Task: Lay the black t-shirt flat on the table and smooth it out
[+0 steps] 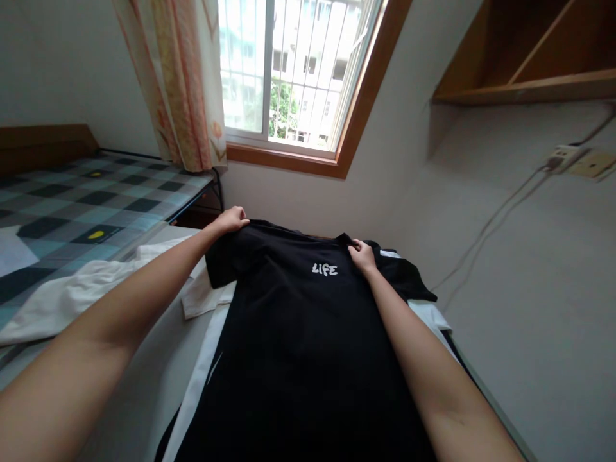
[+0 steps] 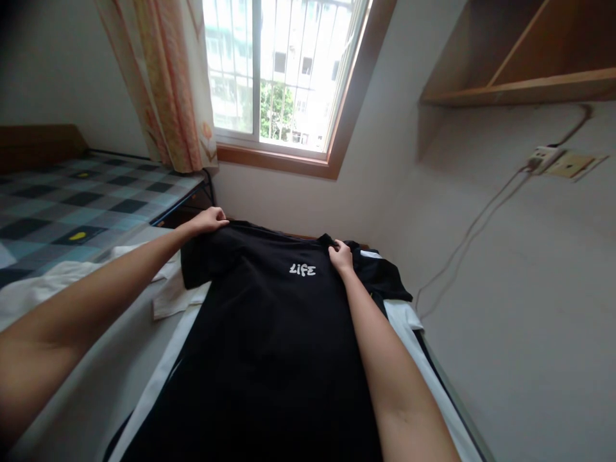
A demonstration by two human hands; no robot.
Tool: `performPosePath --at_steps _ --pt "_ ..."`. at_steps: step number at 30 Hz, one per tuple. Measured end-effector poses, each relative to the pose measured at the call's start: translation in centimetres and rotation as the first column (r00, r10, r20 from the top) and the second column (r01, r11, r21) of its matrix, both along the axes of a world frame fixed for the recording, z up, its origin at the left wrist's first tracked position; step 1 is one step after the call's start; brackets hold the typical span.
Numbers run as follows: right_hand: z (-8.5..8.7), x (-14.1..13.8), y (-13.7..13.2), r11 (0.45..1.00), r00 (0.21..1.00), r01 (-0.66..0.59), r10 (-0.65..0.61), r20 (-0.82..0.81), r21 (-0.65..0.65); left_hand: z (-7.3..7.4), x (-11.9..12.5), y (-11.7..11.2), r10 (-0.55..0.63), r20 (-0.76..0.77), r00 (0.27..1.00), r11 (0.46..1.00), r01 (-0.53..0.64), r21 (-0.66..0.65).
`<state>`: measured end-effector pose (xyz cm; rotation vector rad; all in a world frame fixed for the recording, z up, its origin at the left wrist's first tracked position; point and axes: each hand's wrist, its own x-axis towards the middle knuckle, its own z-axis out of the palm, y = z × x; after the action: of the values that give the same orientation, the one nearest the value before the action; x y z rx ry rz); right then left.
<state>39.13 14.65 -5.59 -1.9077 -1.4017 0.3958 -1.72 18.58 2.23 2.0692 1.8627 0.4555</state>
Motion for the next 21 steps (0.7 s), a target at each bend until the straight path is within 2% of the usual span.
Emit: performPosePath --at_steps 3,5,7,10,12,14,15,18,21 --pt "0.5 -0.5 -0.3 0.993 0.993 -0.116 0.116 0.037 -0.016 0.9 -0.8 -1.0 0.009 -0.001 1.0 0.995 -0.009 0.097" --pt "1.0 -0.4 -1.2 0.987 0.97 -0.158 0.157 0.184 -0.013 1.0 -0.6 -2.0 0.004 -0.006 1.0 0.989 -0.003 0.148" --pt "1.5 0.0 -2.6 0.993 0.921 -0.113 0.115 0.372 -0.027 0.5 0.3 -3.4 -0.019 -0.014 1.0 0.982 0.021 0.189" --pt "2.3 1.1 -5.3 0.994 0.833 0.022 0.039 0.552 -0.103 -1.2 2.2 -6.3 -0.09 -0.035 0.995 0.972 0.095 0.215" --pt "2.5 1.8 -6.9 0.984 0.808 0.053 0.058 0.587 -0.17 -3.1 3.5 -8.7 -0.189 -0.063 0.98 0.958 0.198 0.207" --pt "2.4 2.2 -8.2 0.974 0.808 0.023 0.116 0.578 -0.227 -5.2 4.5 -11.2 -0.433 -0.165 0.886 0.87 0.458 0.182" --pt "2.2 2.3 -8.6 0.968 0.812 -0.009 0.155 0.563 -0.252 -6.2 4.9 -12.4 -0.49 -0.197 0.849 0.835 0.522 0.174" --pt "1.9 2.4 -9.0 0.952 0.814 -0.095 0.243 0.528 -0.291 -8.5 5.6 -15.0 -0.531 -0.272 0.802 0.788 0.586 0.19" --pt "2.5 3.2 -8.5 0.958 0.833 -0.086 0.22 0.508 -0.273 -8.9 5.3 -16.5 -0.5 -0.293 0.815 0.785 0.569 0.245"
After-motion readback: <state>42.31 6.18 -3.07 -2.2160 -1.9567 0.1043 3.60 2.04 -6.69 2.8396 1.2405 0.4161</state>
